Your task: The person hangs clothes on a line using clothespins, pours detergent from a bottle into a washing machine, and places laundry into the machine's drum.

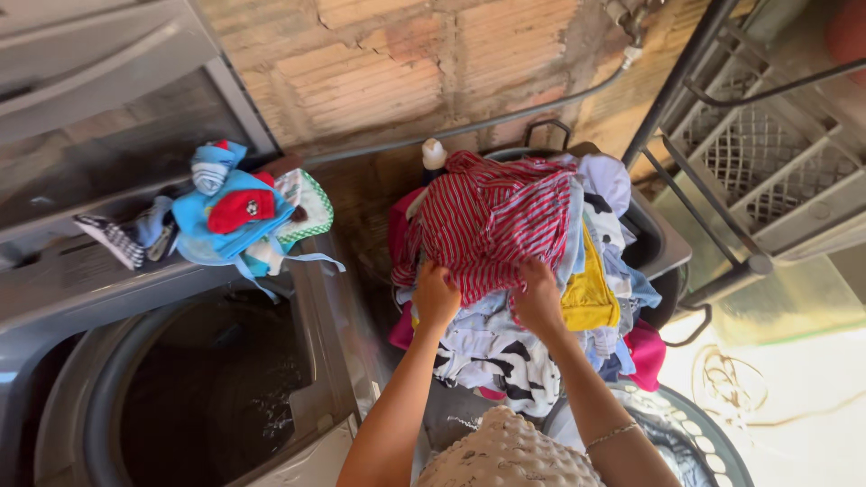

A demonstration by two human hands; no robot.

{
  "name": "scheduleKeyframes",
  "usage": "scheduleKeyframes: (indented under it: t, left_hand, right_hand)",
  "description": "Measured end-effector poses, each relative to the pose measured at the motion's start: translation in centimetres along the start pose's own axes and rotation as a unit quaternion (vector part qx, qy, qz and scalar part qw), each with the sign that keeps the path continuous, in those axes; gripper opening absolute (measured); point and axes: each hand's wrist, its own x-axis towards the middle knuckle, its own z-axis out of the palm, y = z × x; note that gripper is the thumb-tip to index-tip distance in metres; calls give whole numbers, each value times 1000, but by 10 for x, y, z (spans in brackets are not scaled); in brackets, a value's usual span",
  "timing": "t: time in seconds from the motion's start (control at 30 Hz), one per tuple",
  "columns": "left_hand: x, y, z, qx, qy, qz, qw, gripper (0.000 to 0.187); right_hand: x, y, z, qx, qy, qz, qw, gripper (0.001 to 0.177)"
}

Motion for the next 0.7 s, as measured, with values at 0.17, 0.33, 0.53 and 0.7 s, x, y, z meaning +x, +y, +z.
scheduleKeyframes:
  t: [0.17, 0.33, 0.53, 0.7]
  left_hand:
    - [9, 38, -26, -101, 80, -50, 990, 13]
    - [32, 97, -75, -199, 17, -76, 977, 36]
    - [30, 138, -98, -88, -23, 4, 996, 18]
    - [8, 171, -106, -191, 60, 169, 965, 24]
  right_hand:
    - [20, -20, -48, 280, 205, 80, 934, 23]
    - [28, -67, -102, 279, 313, 59, 906, 29]
    - [2, -93, -169, 159, 405, -8, 900, 28]
    - [-46, -94, -209, 41, 458, -25, 887, 26]
